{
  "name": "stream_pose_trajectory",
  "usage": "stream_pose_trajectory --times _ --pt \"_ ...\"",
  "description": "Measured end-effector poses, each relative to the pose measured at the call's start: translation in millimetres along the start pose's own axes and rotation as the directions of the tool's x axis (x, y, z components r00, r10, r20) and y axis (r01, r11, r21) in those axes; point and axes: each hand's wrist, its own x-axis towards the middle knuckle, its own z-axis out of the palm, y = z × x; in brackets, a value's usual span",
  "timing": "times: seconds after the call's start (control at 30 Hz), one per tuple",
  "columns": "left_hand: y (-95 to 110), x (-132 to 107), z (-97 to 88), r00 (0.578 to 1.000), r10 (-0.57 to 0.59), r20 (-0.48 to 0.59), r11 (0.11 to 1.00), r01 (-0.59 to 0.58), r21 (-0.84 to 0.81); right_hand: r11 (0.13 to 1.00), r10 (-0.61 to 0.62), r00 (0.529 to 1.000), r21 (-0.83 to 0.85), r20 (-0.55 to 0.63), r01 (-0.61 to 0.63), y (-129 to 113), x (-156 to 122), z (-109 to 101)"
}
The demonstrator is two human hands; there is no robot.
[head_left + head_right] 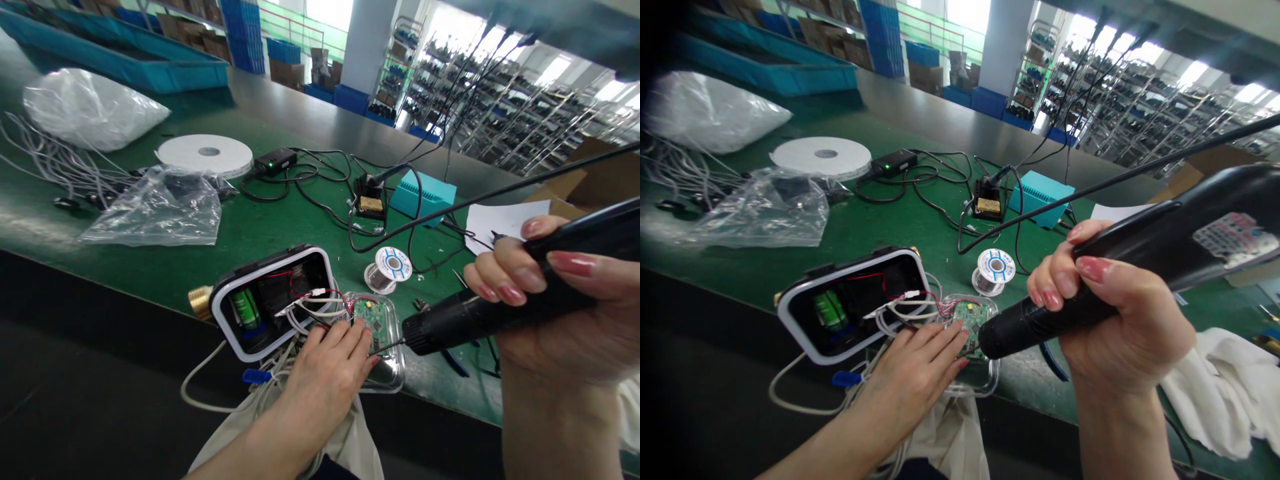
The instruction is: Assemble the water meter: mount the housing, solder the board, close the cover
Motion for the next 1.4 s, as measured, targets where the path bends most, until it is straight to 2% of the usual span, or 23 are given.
stream_pose_trajectory --times 0.27,0.4,0.53,0.6,0.67,1.03,1.2,1.4 --pt "-1.0 -2.5 -0.3 1.0 -0.006 -0.019 0.999 0.005 -0.046 0.999 -0.031 0.997 0.016 0.071 0.03 -1.8 3.5 -9.7" --pt "0.4 -2.3 1.3 1.0 -0.008 -0.016 1.0 0.008 -0.013 0.996 -0.078 0.997 0.039 0.026 0.077 -3.9 4.7 -9.3" --pt "0.4 -1.2 3.5 1.0 0.0 -0.028 1.0 0.001 0.026 0.98 -0.2 0.98 -0.021 -0.023 0.199 2.1 4.6 1.1" --pt "0.1 -0.9 4.0 0.999 0.009 -0.03 1.0 -0.008 0.03 0.956 -0.282 0.959 -0.089 0.001 0.281 8.4 4.8 5.8" --pt "-0.2 -1.0 4.4 1.0 0.007 -0.025 1.0 -0.006 0.031 0.943 -0.309 0.951 -0.126 0.026 0.309 15.0 4.9 8.6" --pt "0.8 -2.0 5.7 0.997 -0.004 -0.082 0.999 0.007 0.036 0.956 -0.236 0.971 -0.167 0.043 0.24 29.0 3.7 14.3" --pt "0.5 -1.4 3.4 1.0 0.001 -0.029 0.999 0.0 0.042 0.954 -0.241 0.969 -0.172 0.053 0.247 31.8 2.7 16.9" --pt "0.3 -0.4 3.4 1.0 0.02 -0.019 0.999 -0.019 0.034 0.954 -0.21 0.976 -0.204 0.061 0.219 36.3 -0.3 18.2"
